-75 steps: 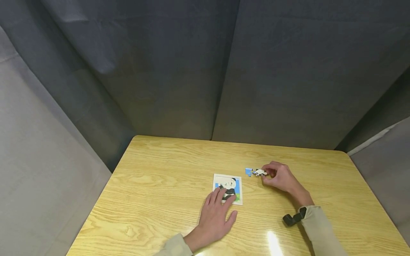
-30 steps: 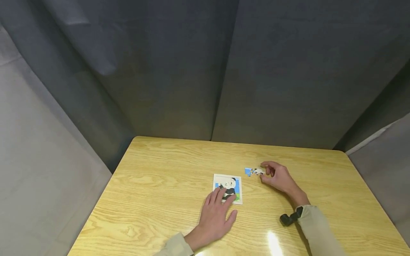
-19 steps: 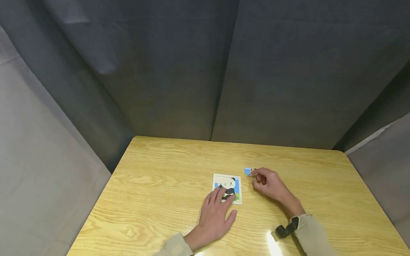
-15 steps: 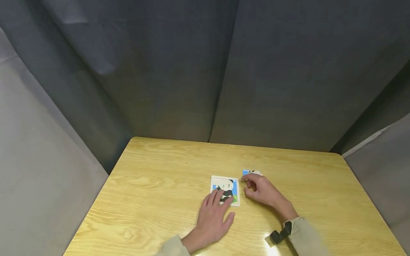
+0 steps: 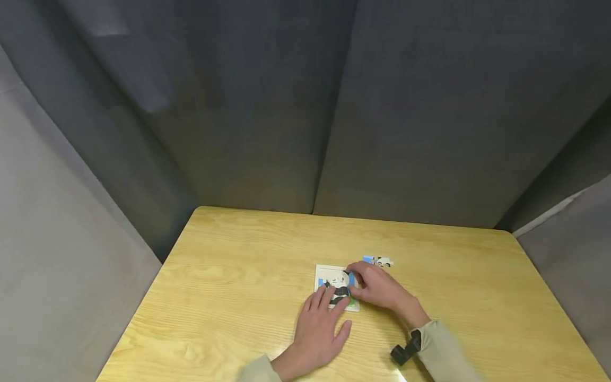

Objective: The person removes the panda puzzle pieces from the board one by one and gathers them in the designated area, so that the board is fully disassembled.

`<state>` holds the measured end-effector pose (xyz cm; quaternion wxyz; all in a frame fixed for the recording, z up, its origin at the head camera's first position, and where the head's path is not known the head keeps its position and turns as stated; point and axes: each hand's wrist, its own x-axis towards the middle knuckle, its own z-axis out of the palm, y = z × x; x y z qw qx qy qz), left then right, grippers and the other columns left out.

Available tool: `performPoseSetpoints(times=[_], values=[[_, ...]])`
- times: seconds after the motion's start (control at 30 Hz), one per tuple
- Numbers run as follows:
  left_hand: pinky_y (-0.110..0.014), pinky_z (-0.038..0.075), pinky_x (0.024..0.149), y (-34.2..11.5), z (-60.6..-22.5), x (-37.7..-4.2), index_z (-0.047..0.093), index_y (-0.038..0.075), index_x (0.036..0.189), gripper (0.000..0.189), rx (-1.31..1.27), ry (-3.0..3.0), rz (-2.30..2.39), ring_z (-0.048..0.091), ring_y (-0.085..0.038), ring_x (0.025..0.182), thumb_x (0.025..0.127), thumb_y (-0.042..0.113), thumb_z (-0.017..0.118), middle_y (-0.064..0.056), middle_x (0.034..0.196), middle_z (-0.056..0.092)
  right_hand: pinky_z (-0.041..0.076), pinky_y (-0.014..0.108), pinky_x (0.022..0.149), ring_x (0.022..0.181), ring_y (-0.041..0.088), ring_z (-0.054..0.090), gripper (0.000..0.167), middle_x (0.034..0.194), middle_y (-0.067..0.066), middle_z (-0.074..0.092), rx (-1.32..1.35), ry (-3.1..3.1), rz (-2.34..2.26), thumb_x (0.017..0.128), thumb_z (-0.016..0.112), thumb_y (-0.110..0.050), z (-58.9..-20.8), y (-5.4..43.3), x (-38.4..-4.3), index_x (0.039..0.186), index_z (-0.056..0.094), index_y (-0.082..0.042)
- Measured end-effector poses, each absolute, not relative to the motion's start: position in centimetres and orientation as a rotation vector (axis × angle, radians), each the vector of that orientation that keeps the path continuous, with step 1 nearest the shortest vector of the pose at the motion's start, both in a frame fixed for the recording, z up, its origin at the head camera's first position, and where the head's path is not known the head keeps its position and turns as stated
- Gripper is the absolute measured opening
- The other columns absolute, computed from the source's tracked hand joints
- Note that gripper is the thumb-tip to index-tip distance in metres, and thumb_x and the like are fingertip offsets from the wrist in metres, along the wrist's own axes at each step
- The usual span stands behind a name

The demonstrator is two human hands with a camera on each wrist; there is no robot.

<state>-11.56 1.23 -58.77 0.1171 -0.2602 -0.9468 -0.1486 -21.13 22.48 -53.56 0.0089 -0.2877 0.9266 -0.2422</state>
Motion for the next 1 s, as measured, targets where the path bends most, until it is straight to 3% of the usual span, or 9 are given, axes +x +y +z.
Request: performPoseSetpoints(times=[0.23,0.63,1.0], values=[[-0.053,0.035,0.119,1.51,-58.62,-11.32,0.051,0.032,0.152,0.050,-0.758,-2.782,-0.458,0.035,-0.034,0.151,0.107,0.051,0.041,-0.008,0.160,0.042,0.041,0.024,0.061,0.068,0.005,0.045,0.034,0.080,-0.007,0.052,-0.862,2.842,-0.781,0.095,0.078,-0.019,-53.50,22.39,-21.04,0.122,0.064,-0.003],[-0.052,0.034,0.119,1.79,-58.62,-11.59,0.050,0.034,0.152,0.049,-0.753,-2.786,-0.439,0.034,-0.033,0.151,0.107,0.052,0.041,-0.006,0.160,0.041,0.041,0.026,0.061,0.070,0.007,0.045,0.036,0.084,-0.002,0.052,-0.855,2.839,-0.830,0.094,0.078,-0.013,-52.91,22.46,-21.07,0.121,0.060,0.002],[-0.051,0.033,0.120,1.66,-58.66,-11.38,0.049,0.034,0.153,0.050,-0.755,-2.796,-0.436,0.032,-0.032,0.152,0.108,0.053,0.040,-0.006,0.161,0.039,0.042,0.025,0.065,0.077,0.012,0.045,0.037,0.098,0.004,0.047,-0.776,2.842,-0.826,0.094,0.079,-0.016,-53.50,22.32,-21.05,0.122,0.061,-0.001]])
